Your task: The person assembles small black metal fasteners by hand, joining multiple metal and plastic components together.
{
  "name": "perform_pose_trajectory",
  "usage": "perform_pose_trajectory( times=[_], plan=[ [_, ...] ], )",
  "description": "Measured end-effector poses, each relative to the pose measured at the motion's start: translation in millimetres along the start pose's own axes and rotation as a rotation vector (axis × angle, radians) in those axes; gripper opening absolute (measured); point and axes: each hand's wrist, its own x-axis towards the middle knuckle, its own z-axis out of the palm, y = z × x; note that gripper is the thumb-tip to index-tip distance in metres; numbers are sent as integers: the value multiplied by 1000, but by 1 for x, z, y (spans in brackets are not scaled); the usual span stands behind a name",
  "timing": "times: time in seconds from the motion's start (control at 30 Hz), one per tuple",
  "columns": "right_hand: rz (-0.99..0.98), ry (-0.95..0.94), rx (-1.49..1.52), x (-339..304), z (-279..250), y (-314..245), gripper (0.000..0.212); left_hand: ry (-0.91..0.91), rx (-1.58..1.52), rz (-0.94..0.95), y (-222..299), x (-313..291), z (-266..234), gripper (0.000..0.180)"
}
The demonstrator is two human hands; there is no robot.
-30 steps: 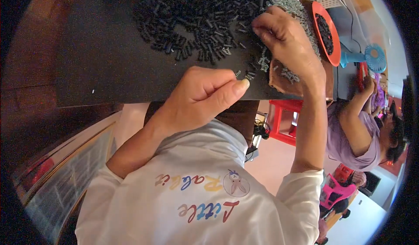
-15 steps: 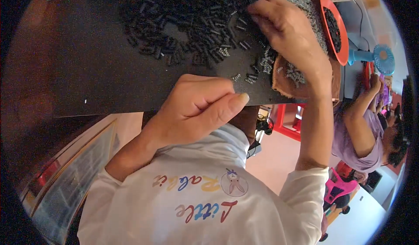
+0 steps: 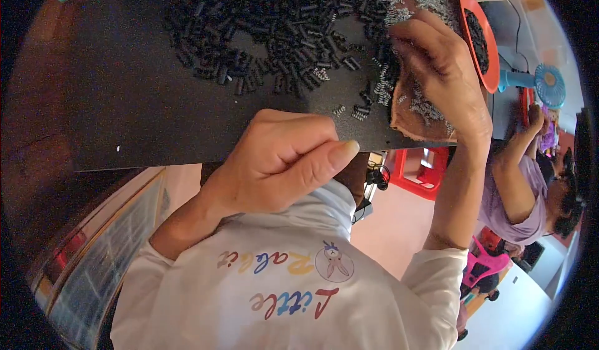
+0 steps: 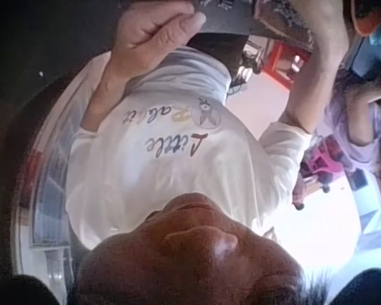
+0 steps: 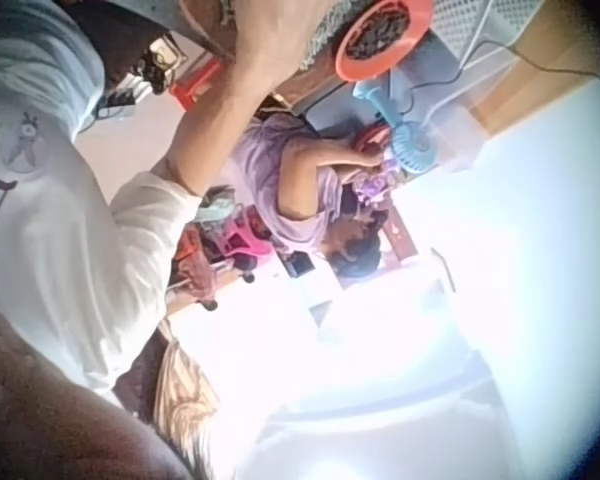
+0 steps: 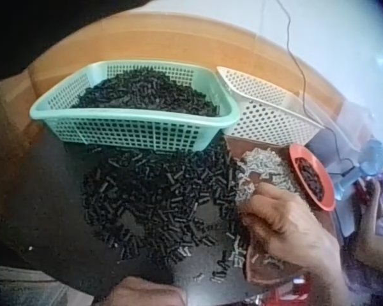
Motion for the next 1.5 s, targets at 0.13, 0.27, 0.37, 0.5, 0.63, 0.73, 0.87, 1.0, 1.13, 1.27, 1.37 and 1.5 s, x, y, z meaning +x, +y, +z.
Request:
perform_pose_trajectory(
  times=[0.13, 0.27, 0.37, 0.5, 0.63, 0.73, 0.87, 1.0, 1.13, 1.27, 1.37, 1.5],
  plan=[
    [2, -34, 62, 4, 4, -6, 17, 11, 18, 0, 1, -1, 0, 34],
    [9, -39, 47, 10, 7, 1, 16, -14, 27, -10, 1, 0, -1, 34],
    [-64, -5, -58, 19, 12, 3, 16, -21, 30, -15, 0, -1, -1, 34],
    [-47, -102, -2, 43, 9, -22, 15, -9, 10, -27, -2, 0, -1, 34],
    [-14, -220, -117, 49, 9, -17, 23, -14, 12, -47, -1, 2, -2, 32],
    [-226, -41, -74, 41, 21, -7, 14, -21, -12, -51, 4, -2, 3, 32],
    [-75, 46, 111, 22, 22, -13, 16, -4, -38, -40, 3, -2, 1, 31],
    [214, 84, 546, -3, 20, -27, 16, 3, 16, 5, -2, -5, 0, 25],
    [156, 137, 829, -19, 20, -42, 17, 59, -67, -83, 0, -8, 4, 20],
    [18, 133, 936, -27, 21, -46, 19, 88, -154, -99, 4, -4, 8, 20],
    [-18, 127, 976, -33, 23, -49, 20, 107, -196, -126, 8, -2, 10, 22],
    [-25, 120, 947, -38, 26, -52, 19, 115, -266, -214, 8, -2, 10, 25]
  ],
)
